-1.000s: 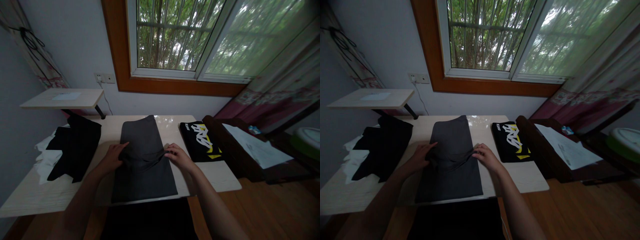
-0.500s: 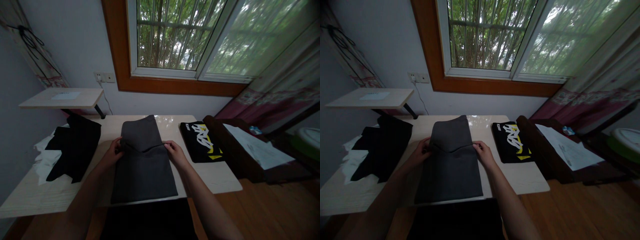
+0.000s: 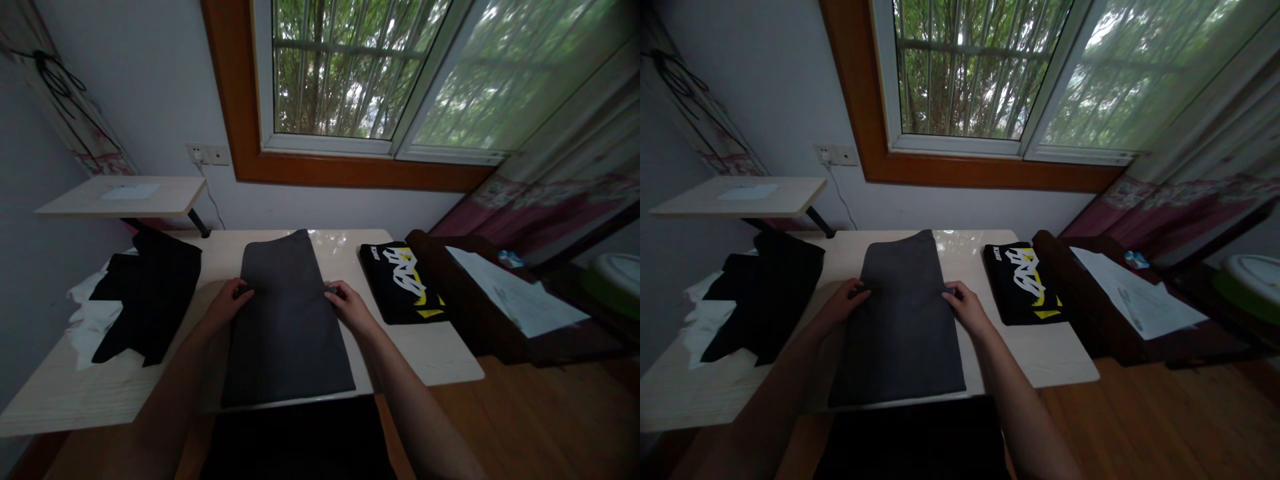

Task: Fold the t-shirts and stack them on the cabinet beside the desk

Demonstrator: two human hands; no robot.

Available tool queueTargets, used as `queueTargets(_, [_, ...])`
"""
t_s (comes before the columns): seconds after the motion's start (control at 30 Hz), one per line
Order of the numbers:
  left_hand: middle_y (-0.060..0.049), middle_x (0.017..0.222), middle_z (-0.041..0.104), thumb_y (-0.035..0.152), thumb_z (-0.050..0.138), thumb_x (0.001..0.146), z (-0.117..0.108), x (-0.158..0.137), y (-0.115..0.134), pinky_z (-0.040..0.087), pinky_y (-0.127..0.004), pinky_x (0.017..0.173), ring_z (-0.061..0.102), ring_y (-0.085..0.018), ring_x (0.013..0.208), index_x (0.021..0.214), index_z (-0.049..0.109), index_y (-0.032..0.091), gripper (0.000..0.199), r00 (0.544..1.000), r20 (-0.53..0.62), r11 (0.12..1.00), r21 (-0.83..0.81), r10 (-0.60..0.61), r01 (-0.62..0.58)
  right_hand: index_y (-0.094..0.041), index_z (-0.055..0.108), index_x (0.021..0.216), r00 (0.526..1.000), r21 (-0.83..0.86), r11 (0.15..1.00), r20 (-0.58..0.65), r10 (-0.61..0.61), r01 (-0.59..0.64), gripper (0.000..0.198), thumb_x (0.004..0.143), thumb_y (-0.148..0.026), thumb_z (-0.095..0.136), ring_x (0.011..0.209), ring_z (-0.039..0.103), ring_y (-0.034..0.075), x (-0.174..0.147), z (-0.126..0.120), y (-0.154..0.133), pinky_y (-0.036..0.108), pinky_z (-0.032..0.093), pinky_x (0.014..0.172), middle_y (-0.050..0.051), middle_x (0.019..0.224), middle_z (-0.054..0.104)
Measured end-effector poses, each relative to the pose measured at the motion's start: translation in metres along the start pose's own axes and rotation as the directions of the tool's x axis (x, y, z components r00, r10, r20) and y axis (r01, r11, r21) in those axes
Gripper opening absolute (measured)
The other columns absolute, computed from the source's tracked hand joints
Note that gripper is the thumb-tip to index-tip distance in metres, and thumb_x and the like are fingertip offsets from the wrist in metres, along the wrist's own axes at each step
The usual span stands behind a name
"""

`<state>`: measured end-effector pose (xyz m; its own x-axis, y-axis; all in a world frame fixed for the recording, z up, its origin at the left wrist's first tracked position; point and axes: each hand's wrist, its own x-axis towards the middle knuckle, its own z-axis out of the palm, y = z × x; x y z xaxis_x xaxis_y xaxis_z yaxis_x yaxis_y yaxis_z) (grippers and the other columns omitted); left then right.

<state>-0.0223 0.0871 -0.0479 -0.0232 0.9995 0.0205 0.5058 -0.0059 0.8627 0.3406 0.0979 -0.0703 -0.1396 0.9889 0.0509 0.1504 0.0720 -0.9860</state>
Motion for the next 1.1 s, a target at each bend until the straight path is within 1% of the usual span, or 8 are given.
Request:
queueTargets(0.2, [-0.002,0.095,0.064,0.046,0.072,0.075,0.008,0.003,-0.014,0.052,-0.036,0.081,0.065,-0.021,0.086,0.097,0.053,0.022,0.038,0.988,-0.129,0.994,-0.09,-0.079,0.067,-0.023,0.062,0.1,0.994,-0.18,0.984,-0.111,-0.02,0.0,0.028,0.085,-0.046,0.065,0.082,0.059,0.019,0.005,0.003,0.006,0.028,0.045,0.074,-0.001,0.086,0.063])
queueTargets(0.3, [-0.004,0.103,0.064,0.044,0.075,0.073,0.011,0.003,-0.018,0.053,-0.039,0.085,0.067,-0.022,0.089,0.106,0.052,0.022,0.046,0.976,-0.193,0.987,-0.144,-0.099,0.071,-0.024,0.059,0.116,0.99,-0.206,0.978,-0.139,-0.016,-0.013,0.037,0.085,-0.046,0.064,0.08,0.06,0.019,0.005,0.004,0.005,0.029,0.046,0.073,-0.002,0.085,0.061])
queueTargets(0.4, [-0.007,0.11,0.065,0.045,0.076,0.073,0.012,0.0,-0.024,0.055,-0.041,0.084,0.069,-0.022,0.09,0.124,0.049,0.022,0.062,0.98,-0.174,0.973,-0.222,-0.101,0.061,-0.026,0.054,0.131,0.993,-0.226,0.974,-0.113,-0.023,-0.003,0.051,0.085,-0.045,0.065,0.077,0.06,0.018,0.004,0.003,0.004,0.03,0.048,0.073,-0.002,0.085,0.06])
queueTargets(0.57, [-0.013,0.12,0.062,0.05,0.08,0.067,0.008,-0.011,-0.024,0.056,-0.043,0.085,0.069,-0.023,0.092,0.138,0.045,0.019,0.085,0.964,-0.261,0.998,-0.024,-0.055,0.05,-0.026,0.049,0.14,0.996,-0.3,0.954,-0.082,-0.039,0.012,0.063,0.081,-0.037,0.069,0.088,0.064,0.019,0.002,0.0,0.002,0.033,0.051,0.082,0.004,0.108,0.064])
queueTargets(0.73, [-0.01,0.1,0.071,0.05,0.077,0.072,-0.001,-0.022,-0.003,0.055,-0.041,0.082,0.071,-0.026,0.087,0.148,0.035,0.016,0.093,0.981,-0.12,0.981,0.103,-0.149,0.162,-0.026,0.047,0.141,0.998,-0.43,0.901,-0.002,0.061,-0.056,0.065,0.081,-0.036,0.072,0.082,0.067,0.021,0.002,-0.003,-0.007,0.032,0.049,0.077,0.001,0.091,0.068])
queueTargets(0.87, [-0.008,0.094,0.072,0.043,0.077,0.073,-0.009,-0.025,0.006,0.053,-0.04,0.082,0.071,-0.028,0.088,0.145,0.039,0.019,0.085,0.981,-0.034,0.971,0.141,-0.191,0.194,-0.024,0.053,0.13,0.992,-0.449,0.89,0.045,0.118,-0.085,0.055,0.079,-0.031,0.072,0.079,0.066,0.021,0.002,-0.005,-0.012,0.031,0.047,0.073,-0.001,0.083,0.066])
queueTargets(0.97, [-0.004,0.088,0.071,0.04,0.075,0.073,-0.014,-0.028,0.004,0.053,-0.038,0.075,0.071,-0.028,0.082,0.138,0.043,0.021,0.075,0.976,0.109,0.98,0.095,-0.186,0.176,-0.024,0.054,0.122,0.975,-0.365,0.925,0.149,0.167,-0.103,0.052,0.075,-0.028,0.075,0.077,0.065,0.02,-0.005,-0.012,-0.012,0.03,0.048,0.07,-0.002,0.083,0.065])
queueTargets(1.1, [-0.003,0.089,0.069,0.037,0.074,0.073,-0.022,-0.037,0.001,0.053,-0.038,0.074,0.07,-0.026,0.083,0.135,0.042,0.02,0.072,0.929,0.344,0.99,0.018,-0.14,0.142,-0.023,0.052,0.104,0.923,-0.142,0.975,0.323,0.21,-0.172,0.048,0.066,-0.03,0.081,0.089,0.065,0.02,-0.022,-0.023,-0.011,0.031,0.05,0.074,0.0,0.095,0.067])
